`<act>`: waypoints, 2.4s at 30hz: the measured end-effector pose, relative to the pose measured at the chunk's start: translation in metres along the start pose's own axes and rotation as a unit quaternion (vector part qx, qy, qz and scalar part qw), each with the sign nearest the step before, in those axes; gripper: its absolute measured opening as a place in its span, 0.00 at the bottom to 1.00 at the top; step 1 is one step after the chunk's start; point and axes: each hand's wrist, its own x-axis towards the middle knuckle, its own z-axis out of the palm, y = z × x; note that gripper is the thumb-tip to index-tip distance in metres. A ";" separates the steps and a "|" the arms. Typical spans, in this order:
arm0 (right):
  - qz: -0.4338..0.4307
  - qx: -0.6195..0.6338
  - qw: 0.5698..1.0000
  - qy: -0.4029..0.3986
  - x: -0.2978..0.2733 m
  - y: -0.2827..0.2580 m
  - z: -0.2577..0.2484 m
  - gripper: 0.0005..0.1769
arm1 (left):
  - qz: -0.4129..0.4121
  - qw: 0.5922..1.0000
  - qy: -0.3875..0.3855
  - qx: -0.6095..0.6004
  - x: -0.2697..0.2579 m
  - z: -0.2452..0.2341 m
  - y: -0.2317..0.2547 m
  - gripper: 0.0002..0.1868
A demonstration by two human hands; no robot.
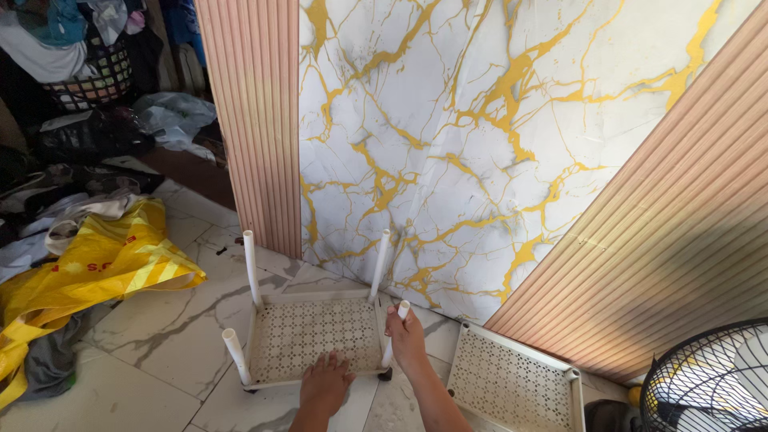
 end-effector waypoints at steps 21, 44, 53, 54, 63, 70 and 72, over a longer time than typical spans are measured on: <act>0.029 -0.040 0.998 0.045 0.004 -0.007 -0.006 0.22 | 0.008 0.999 0.032 0.004 0.000 0.003 -0.001 0.29; 0.054 -0.049 0.995 0.068 0.008 -0.039 0.002 0.20 | -0.023 1.000 0.004 -0.004 -0.012 -0.015 0.009 0.29; -0.171 0.294 0.940 0.010 0.002 -0.201 -0.044 0.24 | -0.017 0.999 -0.042 -0.006 -0.018 -0.030 0.011 0.29; -0.157 0.288 0.945 0.005 0.000 -0.204 -0.037 0.23 | -0.019 0.999 -0.044 -0.011 -0.016 -0.036 0.011 0.30; -0.155 0.178 0.972 0.008 -0.004 -0.199 -0.014 0.20 | -0.007 1.000 -0.003 0.009 -0.015 -0.023 0.008 0.29; -0.294 -0.116 0.946 0.068 -0.003 -0.200 -0.025 0.19 | -0.001 1.000 0.022 0.015 -0.013 -0.014 0.006 0.29; -0.161 -0.020 0.983 0.089 0.003 -0.195 -0.031 0.13 | -0.003 1.000 0.017 0.013 -0.013 -0.013 0.007 0.29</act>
